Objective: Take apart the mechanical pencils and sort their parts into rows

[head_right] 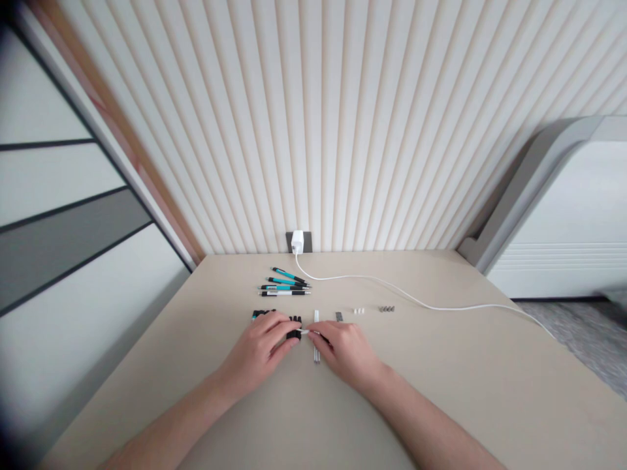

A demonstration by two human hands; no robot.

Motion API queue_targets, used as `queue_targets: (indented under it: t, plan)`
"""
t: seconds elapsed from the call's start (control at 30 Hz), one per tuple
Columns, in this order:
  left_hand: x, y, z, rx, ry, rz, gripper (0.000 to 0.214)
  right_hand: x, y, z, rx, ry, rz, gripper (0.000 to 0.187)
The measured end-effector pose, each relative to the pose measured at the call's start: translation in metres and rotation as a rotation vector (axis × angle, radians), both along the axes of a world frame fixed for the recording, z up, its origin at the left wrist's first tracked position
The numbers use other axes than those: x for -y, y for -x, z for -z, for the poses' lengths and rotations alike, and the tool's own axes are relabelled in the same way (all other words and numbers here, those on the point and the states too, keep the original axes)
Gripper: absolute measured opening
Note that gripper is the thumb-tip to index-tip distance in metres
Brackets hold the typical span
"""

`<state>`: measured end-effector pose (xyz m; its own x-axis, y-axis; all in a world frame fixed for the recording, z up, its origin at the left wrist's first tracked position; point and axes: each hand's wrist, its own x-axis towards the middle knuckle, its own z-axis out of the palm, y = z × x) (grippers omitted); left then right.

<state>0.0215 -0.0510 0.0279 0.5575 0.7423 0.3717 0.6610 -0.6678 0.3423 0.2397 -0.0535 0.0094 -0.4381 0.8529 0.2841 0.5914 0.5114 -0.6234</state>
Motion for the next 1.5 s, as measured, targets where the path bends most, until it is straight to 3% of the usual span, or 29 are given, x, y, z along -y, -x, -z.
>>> queue_targets:
  t: [0.27, 0.67, 0.87, 1.03, 1.5]
  plan:
    - [0.001, -0.004, 0.003, -0.018, 0.034, 0.008, 0.011, 0.001, 0.004, -0.001, -0.033, -0.002, -0.063, 0.024]
    - [0.000, -0.005, 0.002, -0.003, 0.008, -0.009, 0.014, 0.002, 0.004, -0.002, 0.017, 0.006, -0.063, 0.029]
    - [-0.001, -0.002, 0.002, 0.019, 0.014, 0.056, 0.011, 0.002, -0.001, -0.006, 0.035, 0.015, 0.030, 0.030]
    - [0.000, -0.002, 0.000, -0.018, 0.021, 0.087, 0.013, 0.001, -0.004, -0.005, 0.081, 0.001, -0.013, 0.031]
    - [-0.010, 0.010, -0.005, 0.223, 0.107, -0.025, 0.019, -0.007, -0.015, -0.010, 0.132, -0.017, 0.006, 0.031]
